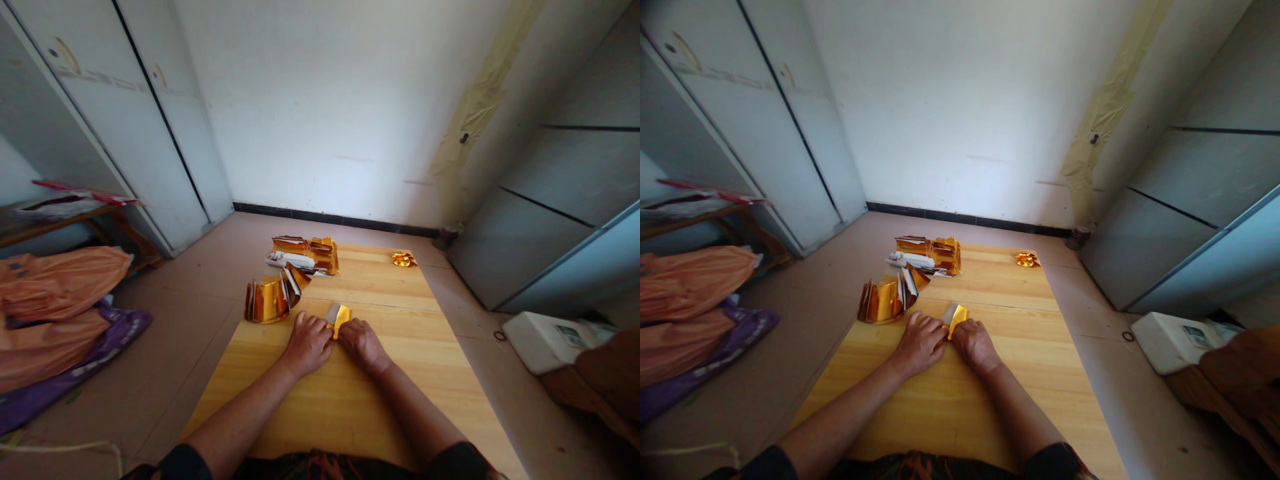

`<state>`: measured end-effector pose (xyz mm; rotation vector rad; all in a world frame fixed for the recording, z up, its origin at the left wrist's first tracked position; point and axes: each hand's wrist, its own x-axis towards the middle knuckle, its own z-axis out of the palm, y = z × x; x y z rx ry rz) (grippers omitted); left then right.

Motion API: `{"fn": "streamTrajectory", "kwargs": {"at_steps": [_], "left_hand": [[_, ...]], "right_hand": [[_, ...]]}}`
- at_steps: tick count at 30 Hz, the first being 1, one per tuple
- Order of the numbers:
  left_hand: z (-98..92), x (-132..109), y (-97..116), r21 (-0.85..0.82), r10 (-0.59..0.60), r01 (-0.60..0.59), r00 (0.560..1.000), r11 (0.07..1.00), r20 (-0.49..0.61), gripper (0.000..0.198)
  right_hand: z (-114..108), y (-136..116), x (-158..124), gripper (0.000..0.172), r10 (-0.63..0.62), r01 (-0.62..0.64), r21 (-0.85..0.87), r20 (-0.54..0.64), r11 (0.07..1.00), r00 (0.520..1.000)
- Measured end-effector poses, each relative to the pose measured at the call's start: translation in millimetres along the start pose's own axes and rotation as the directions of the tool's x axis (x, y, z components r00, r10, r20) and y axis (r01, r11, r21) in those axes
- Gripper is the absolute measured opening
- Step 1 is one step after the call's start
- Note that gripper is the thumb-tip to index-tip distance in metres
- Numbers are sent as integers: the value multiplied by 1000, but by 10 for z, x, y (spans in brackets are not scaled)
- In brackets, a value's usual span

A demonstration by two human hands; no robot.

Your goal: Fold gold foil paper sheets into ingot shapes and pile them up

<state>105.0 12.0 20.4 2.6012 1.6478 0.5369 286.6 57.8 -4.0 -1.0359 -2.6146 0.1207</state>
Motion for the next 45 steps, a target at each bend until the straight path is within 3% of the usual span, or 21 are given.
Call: {"fn": "streamTrajectory", "kwargs": {"at_steps": [6, 10, 13, 18, 23, 31, 45], "left_hand": [[91, 9, -15, 31, 4, -2, 998, 1000, -66, 14], [151, -5, -19, 26, -8, 11, 994, 1000, -111, 17], [181, -24, -20, 16, -7, 9, 991, 1000, -131, 16], [164, -74, -14, 8, -10, 11, 993, 1000, -118, 18], [99, -118, -28, -13, 18, -19, 998, 1000, -67, 24], [136, -137, -50, 13, 28, -27, 998, 1000, -60, 25], [198, -181, -83, 75, 64, -61, 997, 995, -40, 26]], "right_hand": [[-13, 26, 35, 21, 60, -61, 77, 19, 995, 998], [-118, 67, -61, 17, -46, 48, 233, -13, 971, 999], [-124, 117, -117, 17, -91, 103, 246, -61, 964, 994], [-18, 132, -87, 12, 20, 8, 230, -121, 973, 992], [7, 100, 4, 13, 137, -109, 282, -82, 953, 987], [-82, 3, 97, 18, 220, -220, 169, 19, 961, 975], [16, -56, 197, 13, 210, -198, -173, 51, 965, 976]]}}
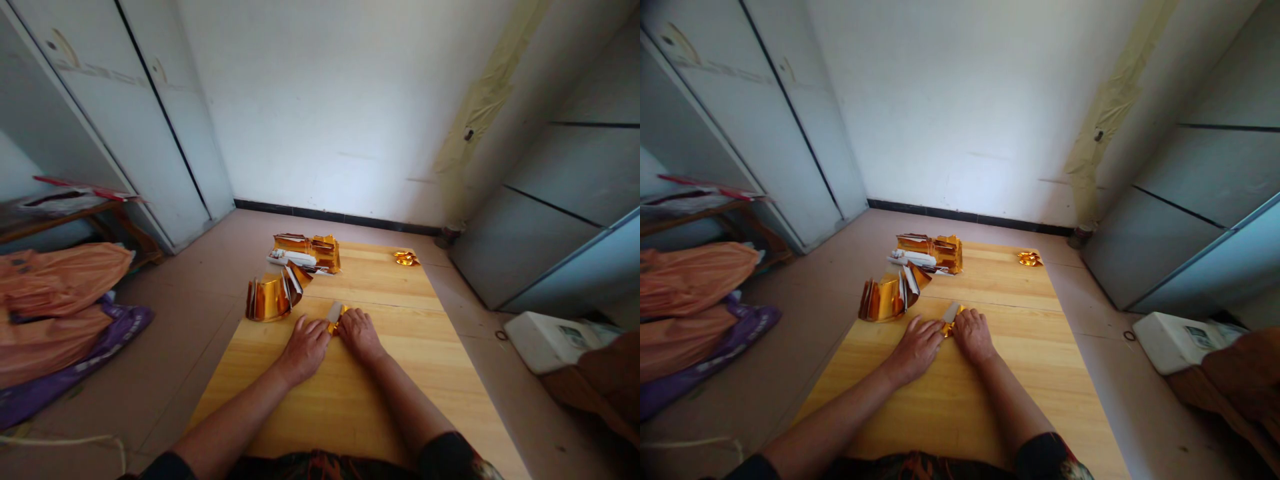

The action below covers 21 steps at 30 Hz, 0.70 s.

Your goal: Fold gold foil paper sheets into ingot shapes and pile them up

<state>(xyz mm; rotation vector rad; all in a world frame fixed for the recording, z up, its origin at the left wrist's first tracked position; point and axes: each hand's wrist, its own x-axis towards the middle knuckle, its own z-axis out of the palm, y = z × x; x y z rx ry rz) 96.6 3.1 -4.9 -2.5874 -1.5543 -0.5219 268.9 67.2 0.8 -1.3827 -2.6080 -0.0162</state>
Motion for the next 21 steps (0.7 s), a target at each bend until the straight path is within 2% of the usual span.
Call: {"fn": "streamTrajectory", "kwargs": {"at_steps": [9, 21], "left_hand": [[-74, 11, 43, -26, -35, 36, 998, 999, 51, 24], [-15, -10, 37, 24, -23, 23, 1000, 999, 20, 30]], "right_hand": [[-6, -8, 19, 13, -9, 10, -22, 32, 1000, 999], [2, 8, 35, 15, 0, -1, 64, 20, 998, 1000]]}}
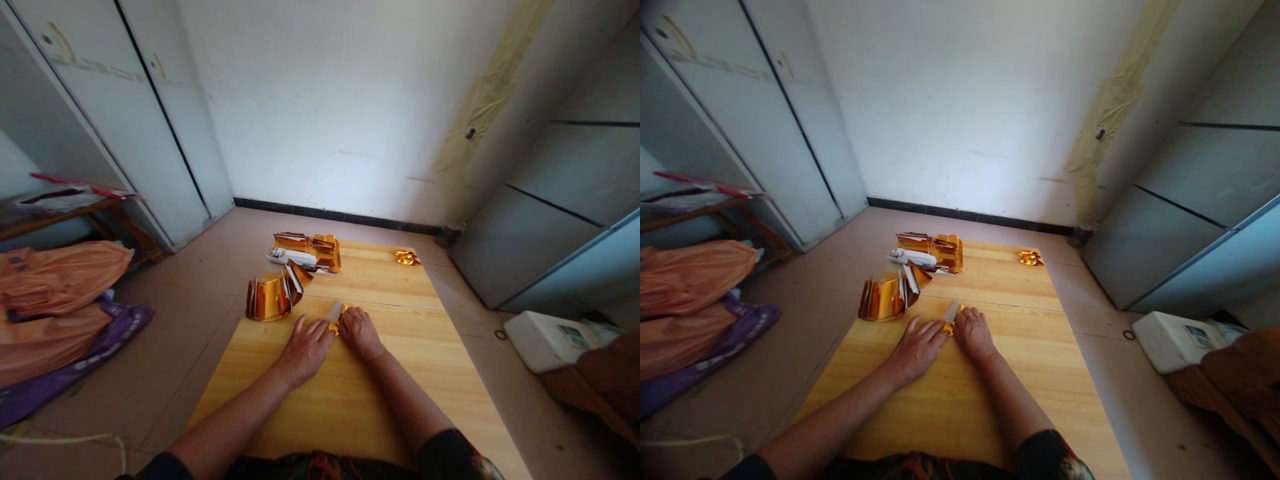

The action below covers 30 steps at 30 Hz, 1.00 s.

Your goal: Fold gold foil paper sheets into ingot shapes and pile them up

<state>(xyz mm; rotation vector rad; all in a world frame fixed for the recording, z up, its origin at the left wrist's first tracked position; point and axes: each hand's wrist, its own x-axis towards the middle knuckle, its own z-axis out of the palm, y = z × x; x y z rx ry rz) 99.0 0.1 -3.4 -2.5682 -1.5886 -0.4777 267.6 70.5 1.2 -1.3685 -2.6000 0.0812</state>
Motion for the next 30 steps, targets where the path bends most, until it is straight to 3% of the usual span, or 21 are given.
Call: {"fn": "streamTrajectory", "kwargs": {"at_steps": [8, 20, 30], "left_hand": [[3, 0, -14, -2, -3, 3, 1000, 1000, 9, 28], [-44, 15, -18, -24, -17, 18, 999, 1000, 46, 30], [-47, 57, 6, -50, -35, 36, 999, 998, 5, 25]], "right_hand": [[44, 30, -1, 10, 22, -22, 25, -2, 999, 1000], [119, 118, 5, 11, 28, 7, 270, -125, 963, 992], [102, 152, -24, 6, 29, 12, 379, -104, 925, 994]]}}
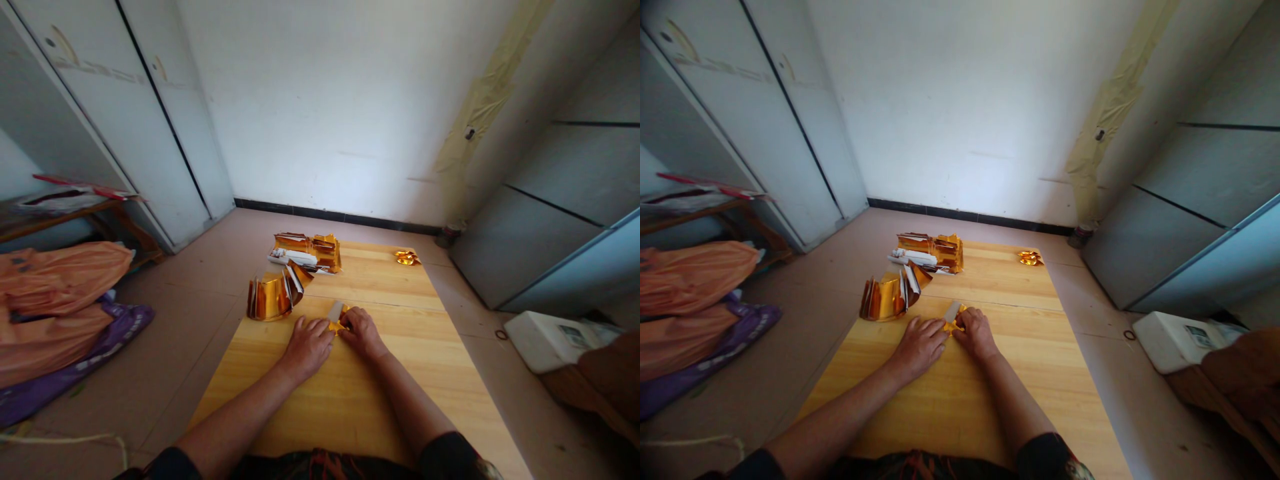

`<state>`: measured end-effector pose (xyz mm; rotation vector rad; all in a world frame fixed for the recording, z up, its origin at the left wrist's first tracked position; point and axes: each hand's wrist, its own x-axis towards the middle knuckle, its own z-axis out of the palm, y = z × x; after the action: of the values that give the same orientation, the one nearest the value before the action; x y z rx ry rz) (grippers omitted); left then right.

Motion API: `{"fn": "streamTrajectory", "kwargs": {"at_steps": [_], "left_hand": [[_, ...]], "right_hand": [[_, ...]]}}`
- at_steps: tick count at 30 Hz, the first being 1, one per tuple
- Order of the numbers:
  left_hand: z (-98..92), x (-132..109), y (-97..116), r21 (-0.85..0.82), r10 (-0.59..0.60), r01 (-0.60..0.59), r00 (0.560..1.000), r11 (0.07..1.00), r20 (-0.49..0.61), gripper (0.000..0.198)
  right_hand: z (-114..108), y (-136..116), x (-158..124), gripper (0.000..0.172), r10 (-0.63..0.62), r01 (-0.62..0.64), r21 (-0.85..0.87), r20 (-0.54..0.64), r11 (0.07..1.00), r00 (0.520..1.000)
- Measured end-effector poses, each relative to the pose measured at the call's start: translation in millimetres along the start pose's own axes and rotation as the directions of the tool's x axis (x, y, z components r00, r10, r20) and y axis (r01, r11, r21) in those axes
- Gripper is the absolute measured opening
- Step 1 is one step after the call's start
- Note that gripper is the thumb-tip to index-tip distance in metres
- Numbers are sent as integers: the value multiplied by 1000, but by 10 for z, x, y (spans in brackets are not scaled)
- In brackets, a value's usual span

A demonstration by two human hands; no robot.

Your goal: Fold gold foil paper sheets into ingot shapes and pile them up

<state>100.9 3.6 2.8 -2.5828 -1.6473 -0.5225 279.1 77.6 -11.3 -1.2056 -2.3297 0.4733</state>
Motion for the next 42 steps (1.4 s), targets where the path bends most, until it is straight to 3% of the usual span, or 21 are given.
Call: {"fn": "streamTrajectory", "kwargs": {"at_steps": [8, 11, 17, 22, 27, 35, 42], "left_hand": [[4, 95, 73, 1, -59, 59, 997, 998, -54, 7], [10, 140, 96, -4, -86, 86, 993, 996, -82, 11], [-3, 209, 36, 20, -89, 91, 991, 996, -99, 14], [-37, 260, -66, 93, -83, 91, 993, 991, -82, 18], [-11, 255, -79, 119, -74, 76, 997, 990, -23, 21], [-73, 158, 57, 142, -99, 95, 995, 985, 19, 16], [-104, 150, 135, 163, -151, 141, 987, 977, 50, 15]], "right_hand": [[-28, 62, 46, 17, -67, 68, 55, -11, 996, 998], [-77, 29, 11, 15, -103, 101, -65, -22, 993, 994], [-189, -182, -82, 16, -59, 84, -350, 84, 933, 995], [-167, -376, -133, 15, -14, 72, -449, 133, 891, 991], [-123, -391, -184, 15, -65, 122, -402, 153, 907, 986], [-172, -70, -193, 9, -217, 238, -180, 126, 954, 968], [-133, -78, -220, 16, -340, 349, -292, 84, 890, 937]]}}
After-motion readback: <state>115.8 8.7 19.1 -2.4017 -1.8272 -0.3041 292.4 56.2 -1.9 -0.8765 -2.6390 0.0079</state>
